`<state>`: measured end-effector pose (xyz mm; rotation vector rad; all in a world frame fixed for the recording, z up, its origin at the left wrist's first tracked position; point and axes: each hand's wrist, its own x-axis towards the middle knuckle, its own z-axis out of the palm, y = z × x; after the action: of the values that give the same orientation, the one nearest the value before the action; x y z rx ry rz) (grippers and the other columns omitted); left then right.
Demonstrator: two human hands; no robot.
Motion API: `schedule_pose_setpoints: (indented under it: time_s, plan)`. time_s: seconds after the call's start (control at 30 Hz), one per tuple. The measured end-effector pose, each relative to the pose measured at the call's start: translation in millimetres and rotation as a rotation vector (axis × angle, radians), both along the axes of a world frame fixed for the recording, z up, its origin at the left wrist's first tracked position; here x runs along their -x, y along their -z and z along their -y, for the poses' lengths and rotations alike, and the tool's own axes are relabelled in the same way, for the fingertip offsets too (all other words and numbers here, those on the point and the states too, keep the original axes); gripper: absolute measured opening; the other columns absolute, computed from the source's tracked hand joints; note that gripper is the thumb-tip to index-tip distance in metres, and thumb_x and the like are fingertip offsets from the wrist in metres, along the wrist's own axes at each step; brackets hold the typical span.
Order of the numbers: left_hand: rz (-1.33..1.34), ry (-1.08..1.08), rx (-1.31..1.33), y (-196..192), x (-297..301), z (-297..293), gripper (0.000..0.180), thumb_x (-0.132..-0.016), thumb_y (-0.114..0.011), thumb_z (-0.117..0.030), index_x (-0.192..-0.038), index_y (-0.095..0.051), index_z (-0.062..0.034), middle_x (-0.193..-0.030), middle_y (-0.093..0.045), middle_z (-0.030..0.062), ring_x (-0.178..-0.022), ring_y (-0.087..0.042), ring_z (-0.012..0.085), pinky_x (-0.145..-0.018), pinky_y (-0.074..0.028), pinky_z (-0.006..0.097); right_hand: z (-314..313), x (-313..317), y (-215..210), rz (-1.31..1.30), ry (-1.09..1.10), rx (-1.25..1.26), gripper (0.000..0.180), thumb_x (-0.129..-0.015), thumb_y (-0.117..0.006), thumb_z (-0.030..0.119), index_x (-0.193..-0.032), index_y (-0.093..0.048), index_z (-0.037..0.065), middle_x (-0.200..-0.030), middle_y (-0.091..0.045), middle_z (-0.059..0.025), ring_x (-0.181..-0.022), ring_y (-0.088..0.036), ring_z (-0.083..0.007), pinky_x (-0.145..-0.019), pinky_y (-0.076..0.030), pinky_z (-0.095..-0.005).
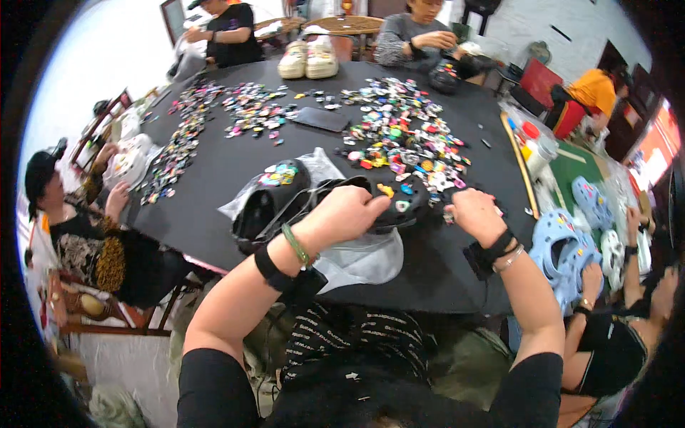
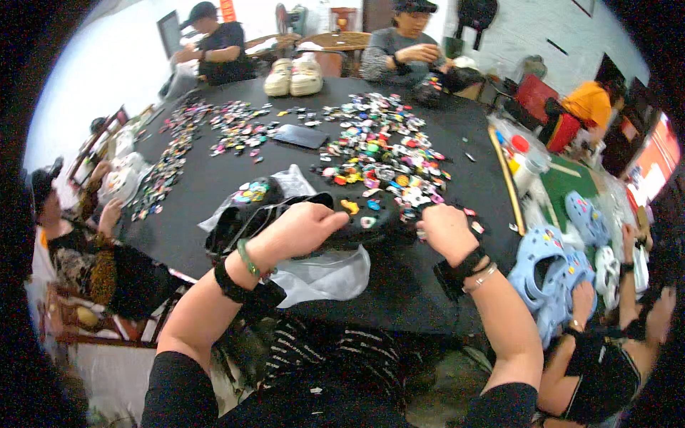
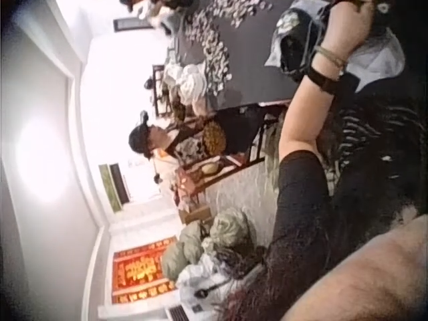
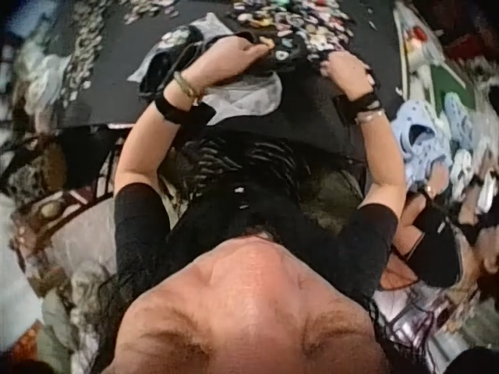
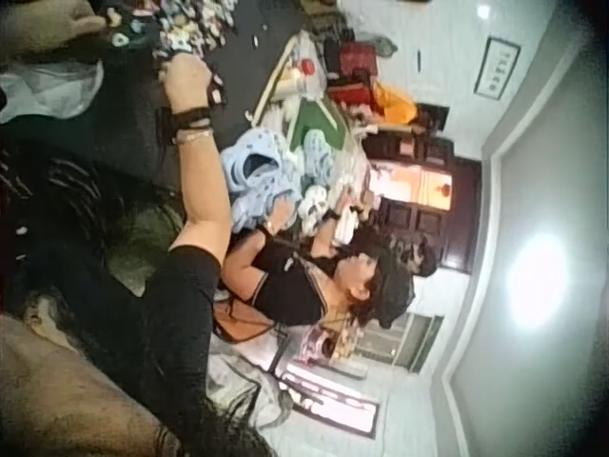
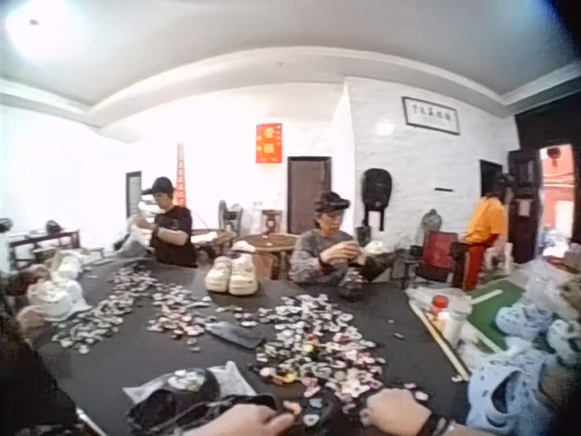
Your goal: The recorder is attaching decorative charms to clogs in a manufacturing environment.
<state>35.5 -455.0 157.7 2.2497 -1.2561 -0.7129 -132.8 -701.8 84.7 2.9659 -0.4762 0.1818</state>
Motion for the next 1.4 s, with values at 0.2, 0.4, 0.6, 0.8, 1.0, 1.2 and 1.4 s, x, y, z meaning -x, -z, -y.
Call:
schedule_pose_setpoints:
  time_s: [0.2, 0.4, 0.6, 0.8, 1.0, 1.2, 1.4]
  plan:
    - [0.179, -0.148, 0.570, -5.1, 2.1, -76.8, 0.025, -0.088, -0.065, -0.023, -0.089, -0.070, 0.0022, -0.085, -0.068, 0.0149, -0.072, -0.065, 0.0227, -0.067, -0.051, 0.033, -37.0, -4.8, -28.6, 0.103, -0.033, 0.015, 0.019, -0.085, -0.066, 0.019, -0.078, -0.062, 0.002, -0.075, -0.064, -0.0179, -0.072, -0.066, -0.0354, -0.063, -0.051, -0.0454]
    - [-0.512, -0.569, 1.065, 2.3, -46.9, -157.4, 0.027, -0.097, -0.056, -0.022, -0.086, -0.065, 0.0005, -0.078, -0.065, 0.0067, -0.077, -0.060, 0.0141, -0.070, -0.046, 0.027, -77.2, -30.5, -60.6, 0.387, -0.192, -0.101, 0.018, -0.087, -0.064, 0.018, -0.092, -0.057, 0.003, -0.097, -0.061, -0.0155, -0.092, -0.059, -0.0327, -0.074, -0.049, -0.0403]
    - [-1.162, -0.886, 0.965, 29.6, -49.8, -156.0, 0.049, -0.095, -0.054, -0.027, -0.126, -0.044, 0.0094, -0.121, -0.054, 0.0268, -0.112, -0.054, 0.0327, -0.096, -0.046, 0.040, -99.2, -68.7, -59.8, 0.337, -0.614, -0.153, 0.073, -0.075, -0.073, 0.049, -0.132, -0.051, 0.010, -0.145, -0.039, -0.0145, -0.137, -0.031, -0.0363, -0.107, -0.027, -0.0516]
    - [-1.420, -0.738, 0.923, 60.8, -76.8, -116.9, 0.046, -0.100, -0.043, -0.028, -0.129, -0.044, 0.0080, -0.126, -0.056, 0.0211, -0.117, -0.054, 0.0300, -0.104, -0.042, 0.039, -121.8, -80.0, -50.1, 0.212, -0.784, -0.146, 0.068, -0.071, -0.076, 0.046, -0.125, -0.054, 0.010, -0.141, -0.043, -0.0145, -0.135, -0.035, -0.0347, -0.105, -0.029, -0.0504]
    - [-1.445, -0.688, 0.818, 53.9, -89.8, -92.1, 0.040, -0.103, -0.034, -0.027, -0.121, -0.055, 0.0015, -0.109, -0.068, 0.0139, -0.100, -0.065, 0.0288, -0.095, -0.050, 0.043, -135.3, -82.8, -19.8, 0.273, -0.779, -0.027, 0.031, -0.074, -0.071, 0.015, -0.103, -0.060, 0.012, -0.104, -0.058, -0.0027, -0.120, -0.048, -0.0246, -0.105, -0.028, -0.0505]
    - [-1.171, -0.793, 0.840, 54.5, -72.7, -73.8, 0.029, -0.097, -0.052, -0.024, -0.113, -0.063, -0.0017, -0.105, -0.069, 0.0106, -0.093, -0.069, 0.0214, -0.082, -0.056, 0.035, -147.2, -65.0, -25.1, 0.177, -0.870, -0.030, 0.021, -0.072, -0.067, 0.006, -0.088, -0.055, 0.012, -0.088, -0.056, -0.0022, -0.102, -0.055, -0.0216, -0.105, -0.028, -0.0533]
    - [-1.431, -0.596, 0.801, 60.5, -25.1, -72.0, 0.023, -0.085, -0.060, -0.013, -0.103, -0.064, 0.0004, -0.098, -0.070, 0.0088, -0.089, -0.067, 0.0198, -0.081, -0.053, 0.031, -165.8, -23.4, -49.4, -0.029, -0.889, 0.081, 0.011, -0.077, -0.058, 0.009, -0.088, -0.059, 0.011, -0.080, -0.054, -0.0024, -0.091, -0.056, -0.0203, -0.108, -0.030, -0.0512]
